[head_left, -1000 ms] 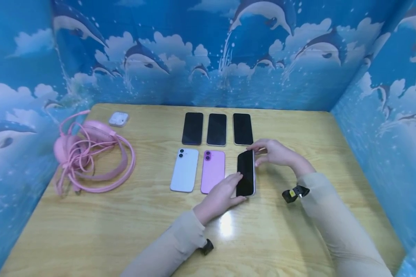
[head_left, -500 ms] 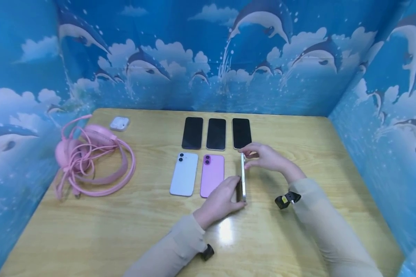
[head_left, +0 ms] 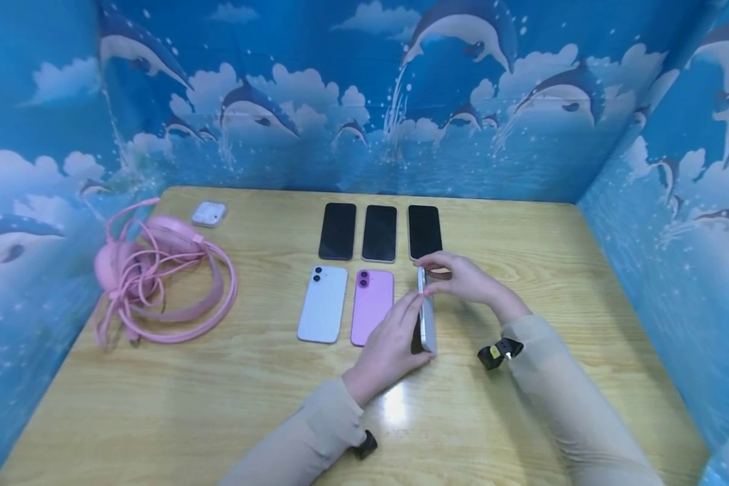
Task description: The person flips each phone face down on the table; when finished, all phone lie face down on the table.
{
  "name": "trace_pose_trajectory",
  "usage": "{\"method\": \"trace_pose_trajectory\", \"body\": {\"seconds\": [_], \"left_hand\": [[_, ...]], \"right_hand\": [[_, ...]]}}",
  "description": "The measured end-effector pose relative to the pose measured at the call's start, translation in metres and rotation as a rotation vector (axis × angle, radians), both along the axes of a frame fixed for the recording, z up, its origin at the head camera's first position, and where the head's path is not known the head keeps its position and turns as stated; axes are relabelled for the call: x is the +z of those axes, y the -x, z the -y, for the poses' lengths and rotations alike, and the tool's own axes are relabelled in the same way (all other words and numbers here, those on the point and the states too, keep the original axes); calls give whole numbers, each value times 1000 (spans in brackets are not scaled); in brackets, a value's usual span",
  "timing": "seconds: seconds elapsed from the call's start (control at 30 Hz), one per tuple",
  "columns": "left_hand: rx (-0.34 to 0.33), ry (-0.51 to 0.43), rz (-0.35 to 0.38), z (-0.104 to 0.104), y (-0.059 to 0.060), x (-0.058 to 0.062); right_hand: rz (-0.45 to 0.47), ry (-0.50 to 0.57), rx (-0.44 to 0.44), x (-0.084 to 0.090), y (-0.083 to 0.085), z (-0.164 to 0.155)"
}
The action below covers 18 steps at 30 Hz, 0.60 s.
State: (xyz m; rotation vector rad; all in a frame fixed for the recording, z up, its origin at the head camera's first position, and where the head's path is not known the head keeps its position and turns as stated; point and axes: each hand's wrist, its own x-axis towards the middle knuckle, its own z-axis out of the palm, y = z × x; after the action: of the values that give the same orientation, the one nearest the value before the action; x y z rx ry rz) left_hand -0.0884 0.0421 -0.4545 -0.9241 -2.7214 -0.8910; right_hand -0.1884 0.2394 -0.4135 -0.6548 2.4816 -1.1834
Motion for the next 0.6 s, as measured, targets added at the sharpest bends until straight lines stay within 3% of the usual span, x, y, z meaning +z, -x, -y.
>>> {"method": "trace_pose_trajectory", "body": {"seconds": [0.27, 0.6], "left_hand": [[25, 8, -10, 0, -1, 0], [49, 50, 76, -2, -1, 0]], "right_hand": [[-38, -18, 3, -2, 0, 4], [-93, -106, -22, -3, 0, 7]]}}
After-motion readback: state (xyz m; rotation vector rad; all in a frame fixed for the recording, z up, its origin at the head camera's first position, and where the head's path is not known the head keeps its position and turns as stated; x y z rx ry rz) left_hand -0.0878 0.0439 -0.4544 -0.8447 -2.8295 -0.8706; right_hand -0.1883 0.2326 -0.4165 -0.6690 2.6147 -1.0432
